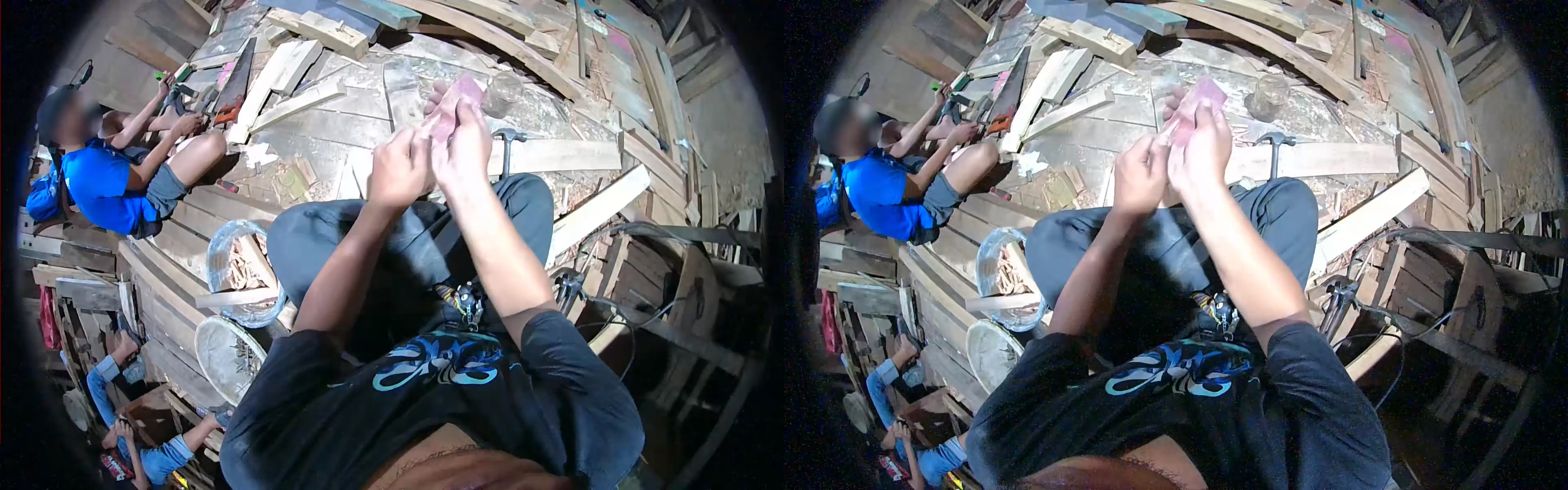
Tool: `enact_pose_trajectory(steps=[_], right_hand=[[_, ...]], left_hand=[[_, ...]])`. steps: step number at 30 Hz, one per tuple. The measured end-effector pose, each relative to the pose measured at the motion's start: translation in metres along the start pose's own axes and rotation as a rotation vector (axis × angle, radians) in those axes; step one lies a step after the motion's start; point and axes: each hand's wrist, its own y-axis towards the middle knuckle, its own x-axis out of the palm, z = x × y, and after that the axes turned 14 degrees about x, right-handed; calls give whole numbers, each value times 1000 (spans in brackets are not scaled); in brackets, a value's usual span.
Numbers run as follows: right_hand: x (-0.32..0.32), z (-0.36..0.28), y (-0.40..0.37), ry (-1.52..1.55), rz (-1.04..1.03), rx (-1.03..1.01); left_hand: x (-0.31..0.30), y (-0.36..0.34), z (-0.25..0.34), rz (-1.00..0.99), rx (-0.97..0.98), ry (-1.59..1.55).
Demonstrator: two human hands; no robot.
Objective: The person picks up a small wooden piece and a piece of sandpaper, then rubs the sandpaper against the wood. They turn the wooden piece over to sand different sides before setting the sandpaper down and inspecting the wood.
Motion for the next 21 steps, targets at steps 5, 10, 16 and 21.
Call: enact_pose_trajectory(steps=[5, 10, 16, 21], right_hand=[[-5, 5, -4, 1, -26, -32], [-10, 0, 2, -26, -36, -24], [-19, -2, 9, 4, -46, 2], [-17, 5, 1, -55, -35, -4]], left_hand=[[4, -1, -13, -26, 67, 62], [0, -6, -10, -113, 68, 34], [-1, -7, -10, -112, 22, -46], [4, -5, -8, -46, -4, -22]])
